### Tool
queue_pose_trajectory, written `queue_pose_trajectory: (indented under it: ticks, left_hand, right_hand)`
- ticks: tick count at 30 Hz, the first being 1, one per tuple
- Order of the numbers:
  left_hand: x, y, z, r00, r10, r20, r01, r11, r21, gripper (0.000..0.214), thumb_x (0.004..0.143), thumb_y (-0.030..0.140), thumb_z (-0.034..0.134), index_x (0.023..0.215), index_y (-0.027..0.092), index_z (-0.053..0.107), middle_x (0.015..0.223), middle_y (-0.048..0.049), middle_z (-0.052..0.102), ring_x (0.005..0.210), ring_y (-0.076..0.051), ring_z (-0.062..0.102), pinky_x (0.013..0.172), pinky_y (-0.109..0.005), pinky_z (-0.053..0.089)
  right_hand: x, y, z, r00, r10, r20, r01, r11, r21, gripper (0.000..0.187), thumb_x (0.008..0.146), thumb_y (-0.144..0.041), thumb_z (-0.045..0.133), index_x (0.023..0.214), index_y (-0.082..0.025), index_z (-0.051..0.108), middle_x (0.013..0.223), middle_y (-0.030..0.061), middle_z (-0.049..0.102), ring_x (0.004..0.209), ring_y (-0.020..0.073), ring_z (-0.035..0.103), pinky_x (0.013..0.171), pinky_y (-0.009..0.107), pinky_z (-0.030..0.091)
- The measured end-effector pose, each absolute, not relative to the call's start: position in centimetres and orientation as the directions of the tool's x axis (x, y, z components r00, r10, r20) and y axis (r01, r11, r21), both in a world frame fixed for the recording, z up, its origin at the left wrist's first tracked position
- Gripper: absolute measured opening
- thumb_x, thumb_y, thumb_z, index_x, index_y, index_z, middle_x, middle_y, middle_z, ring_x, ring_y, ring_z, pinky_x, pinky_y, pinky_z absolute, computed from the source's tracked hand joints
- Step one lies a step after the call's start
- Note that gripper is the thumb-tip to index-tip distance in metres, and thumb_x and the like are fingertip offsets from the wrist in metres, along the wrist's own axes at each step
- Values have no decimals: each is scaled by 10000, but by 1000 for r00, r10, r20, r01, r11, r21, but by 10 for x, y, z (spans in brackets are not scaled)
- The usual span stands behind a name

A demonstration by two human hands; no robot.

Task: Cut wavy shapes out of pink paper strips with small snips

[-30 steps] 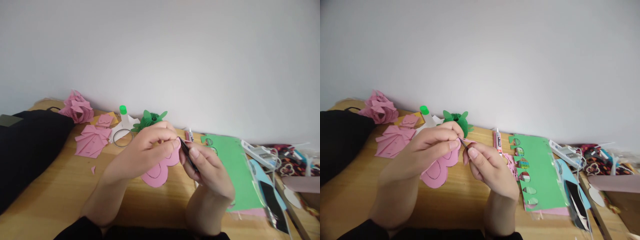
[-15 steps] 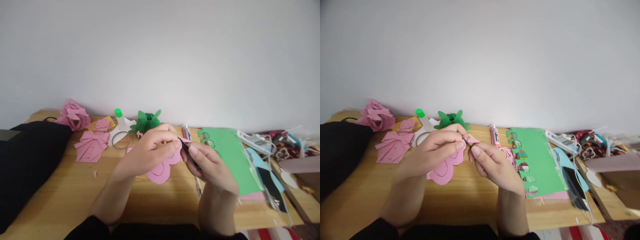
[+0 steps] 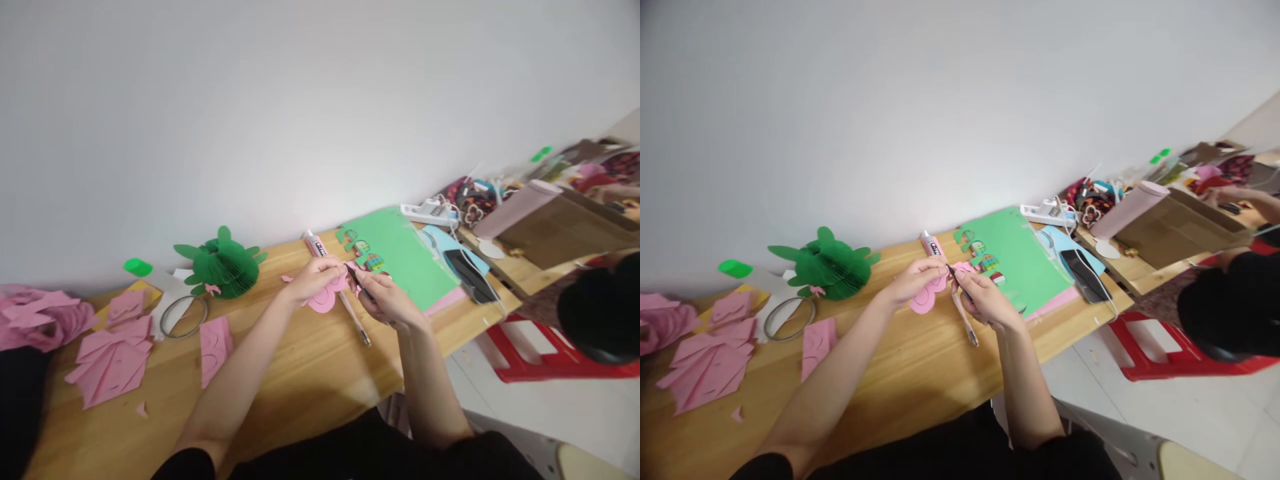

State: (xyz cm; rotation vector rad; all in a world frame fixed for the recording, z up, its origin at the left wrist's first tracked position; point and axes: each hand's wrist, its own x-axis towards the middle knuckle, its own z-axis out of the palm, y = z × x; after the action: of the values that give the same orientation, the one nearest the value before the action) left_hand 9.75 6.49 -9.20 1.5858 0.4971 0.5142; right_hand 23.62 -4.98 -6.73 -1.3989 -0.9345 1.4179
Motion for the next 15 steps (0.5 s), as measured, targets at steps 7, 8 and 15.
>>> queue_pose_trajectory:
  ticks: [7, 8, 15]
  left_hand:
    - [122, 61, -108, 788, 603, -125, 103, 71, 992, 362, 933, 341, 604, 1244, 156, 584, 1242, -108, 620, 1054, -239, 641, 879, -451, 560]
    - [123, 60, -107, 770, 624, -136, 104, 87, 991, 363, 933, 341, 605, 1245, 156, 584, 1244, -107, 619, 1055, -240, 640, 880, -452, 560]
    - [103, 43, -73, 509, 854, -107, -39, 147, 988, 294, 928, 391, 599, 1040, 125, 658, 945, -59, 677, 801, -165, 652, 703, -332, 559]
  right_hand:
    - [263, -57, -75, 192, 933, -305, -150, -279, -949, 469, 788, -654, 619, 732, -195, 538, 322, -138, 315, 242, 42, 169, 251, 150, 156]
    - [266, -58, -75, 219, 932, -290, -161, -259, -953, 474, 783, -661, 623, 766, -193, 549, 331, -144, 313, 245, 41, 167, 256, 151, 163]
    - [234, -56, -74, 335, 934, -124, -201, -58, -978, 549, 834, -731, 466, 810, -191, 560, 338, -141, 289, 252, 53, 159, 263, 176, 162]
